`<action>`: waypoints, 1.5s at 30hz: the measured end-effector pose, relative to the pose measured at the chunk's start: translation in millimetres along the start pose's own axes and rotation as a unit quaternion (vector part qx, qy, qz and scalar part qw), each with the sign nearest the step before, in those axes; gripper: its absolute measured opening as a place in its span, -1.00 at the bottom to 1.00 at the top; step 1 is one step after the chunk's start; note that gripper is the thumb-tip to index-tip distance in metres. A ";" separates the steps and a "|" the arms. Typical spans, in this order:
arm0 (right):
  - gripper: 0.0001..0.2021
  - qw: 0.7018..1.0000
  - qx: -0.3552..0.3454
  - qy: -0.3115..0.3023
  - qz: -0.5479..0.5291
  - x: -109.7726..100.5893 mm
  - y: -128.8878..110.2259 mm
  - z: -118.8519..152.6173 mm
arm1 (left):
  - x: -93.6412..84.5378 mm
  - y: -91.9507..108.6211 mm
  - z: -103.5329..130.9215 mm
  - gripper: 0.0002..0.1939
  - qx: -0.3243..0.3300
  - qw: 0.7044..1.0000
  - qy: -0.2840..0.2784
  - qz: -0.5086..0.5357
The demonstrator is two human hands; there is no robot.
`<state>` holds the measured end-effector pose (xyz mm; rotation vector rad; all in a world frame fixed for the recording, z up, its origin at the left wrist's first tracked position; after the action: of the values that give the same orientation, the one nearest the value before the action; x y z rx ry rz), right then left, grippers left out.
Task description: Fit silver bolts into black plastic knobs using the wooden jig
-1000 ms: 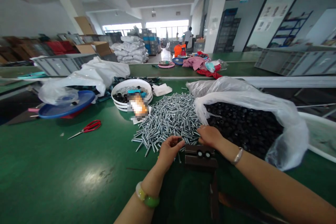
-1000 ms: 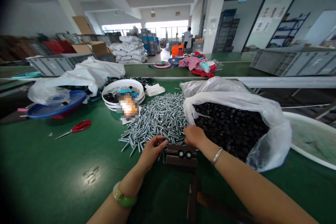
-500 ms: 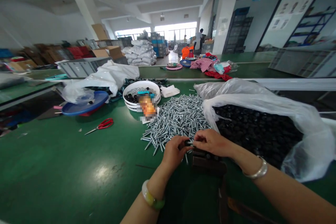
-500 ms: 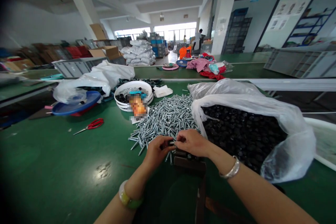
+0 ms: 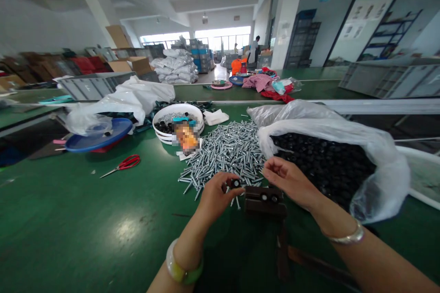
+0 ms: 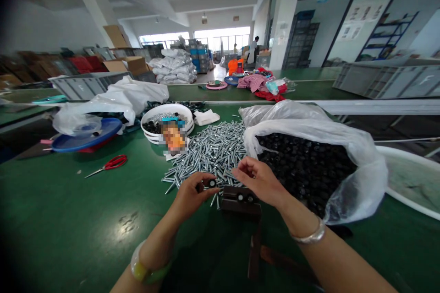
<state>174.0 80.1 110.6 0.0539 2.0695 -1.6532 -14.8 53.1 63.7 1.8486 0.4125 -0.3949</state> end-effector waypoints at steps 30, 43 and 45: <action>-0.78 0.903 -0.001 -0.086 0.422 -24.0 74.8 -5.8 | 38.7 3.2 10.3 -0.75 0.003 0.996 -0.094 -0.007; -0.74 0.891 -0.002 -0.101 0.444 -27.0 80.6 -6.4 | 37.6 1.6 10.6 -0.59 -0.022 0.992 -0.122 0.007; -0.75 0.876 -0.001 -0.106 0.470 -26.1 80.4 -8.3 | 40.6 2.5 10.2 -0.72 -0.021 0.993 -0.115 0.003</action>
<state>220.3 116.1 49.1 0.7225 1.4723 -0.9770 21.6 46.1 43.9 1.7402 0.2553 -0.5846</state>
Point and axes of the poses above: each hand's wrist, its own z-axis away from the middle knuckle, its own x-axis out of the palm, y = z × x, the point moved 4 cm from there along -z, towards the middle knuckle, and after that the axes turned 3 degrees about -z, right-handed, at the moved point
